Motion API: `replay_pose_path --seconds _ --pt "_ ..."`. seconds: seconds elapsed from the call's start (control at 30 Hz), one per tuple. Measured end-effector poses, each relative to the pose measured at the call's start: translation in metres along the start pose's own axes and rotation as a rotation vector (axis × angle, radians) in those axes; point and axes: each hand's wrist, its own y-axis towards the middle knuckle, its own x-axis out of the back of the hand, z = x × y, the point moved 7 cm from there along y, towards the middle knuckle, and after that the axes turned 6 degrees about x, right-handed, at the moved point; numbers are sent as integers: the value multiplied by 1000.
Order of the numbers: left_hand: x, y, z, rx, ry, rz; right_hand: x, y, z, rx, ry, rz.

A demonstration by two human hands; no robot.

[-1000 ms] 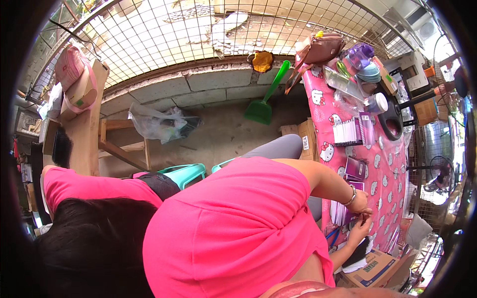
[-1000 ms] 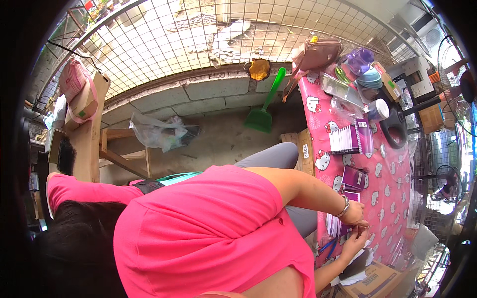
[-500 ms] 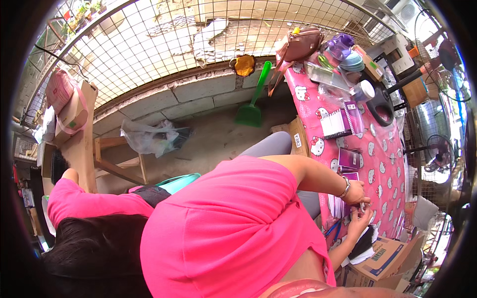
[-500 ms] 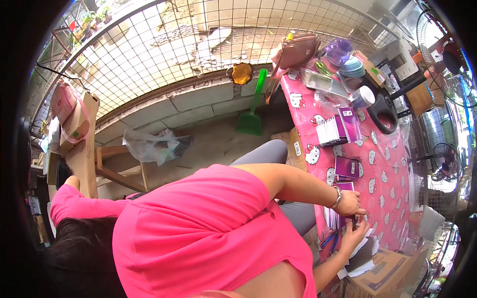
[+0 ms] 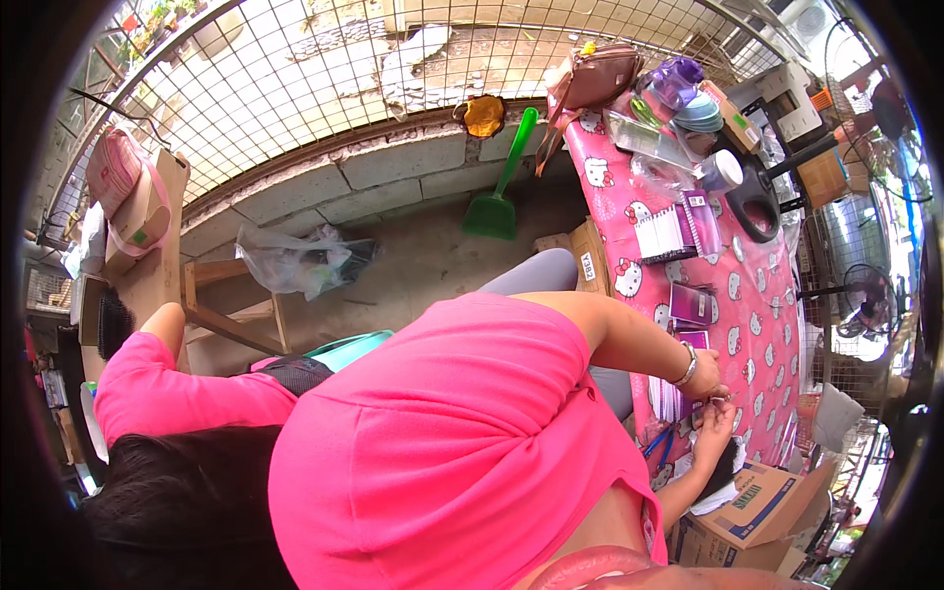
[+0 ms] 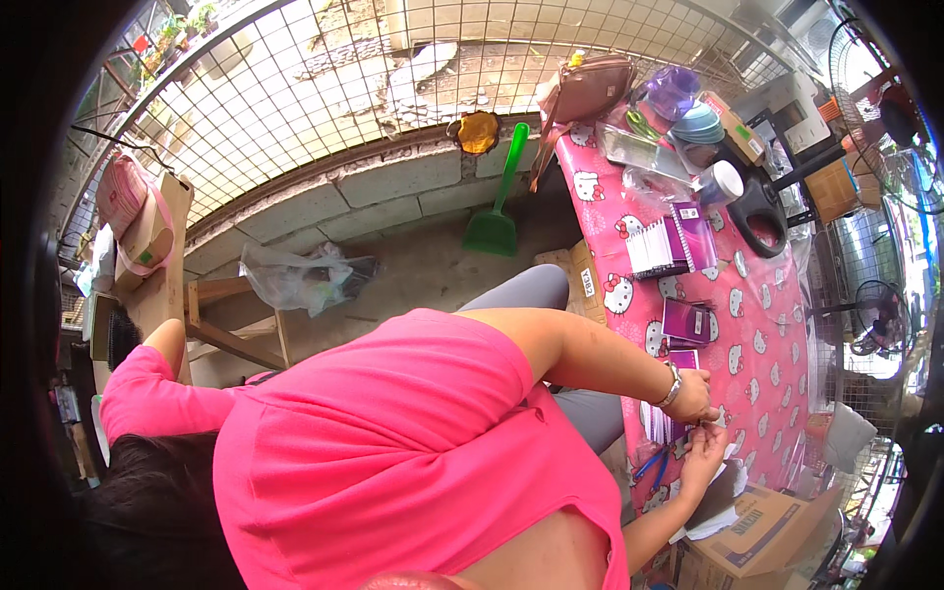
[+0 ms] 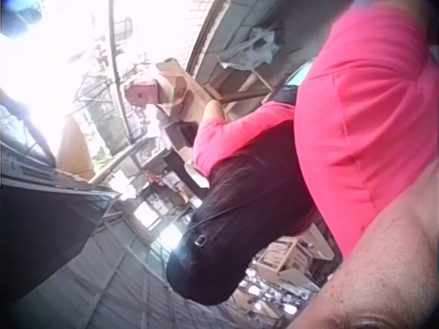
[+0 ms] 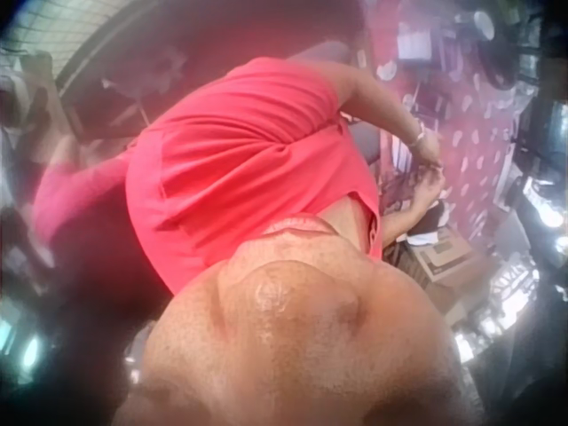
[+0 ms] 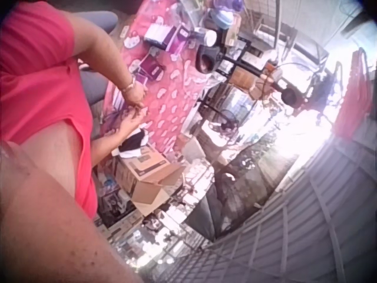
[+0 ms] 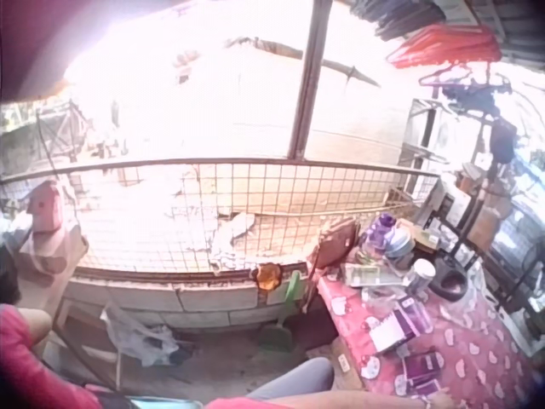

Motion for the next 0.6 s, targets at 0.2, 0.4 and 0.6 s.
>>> replay_pose_path --seconds 0.2,0.4,0.6 --pt "-14 7 12 -29 -4 57 -8 7 13 123 -25 51" --pt "19 -27 10 320 236 -212 -5 5 -1 -88 156 187" --pt "16 -18 16 209 158 -131 -9 15 41 311 -383 26"
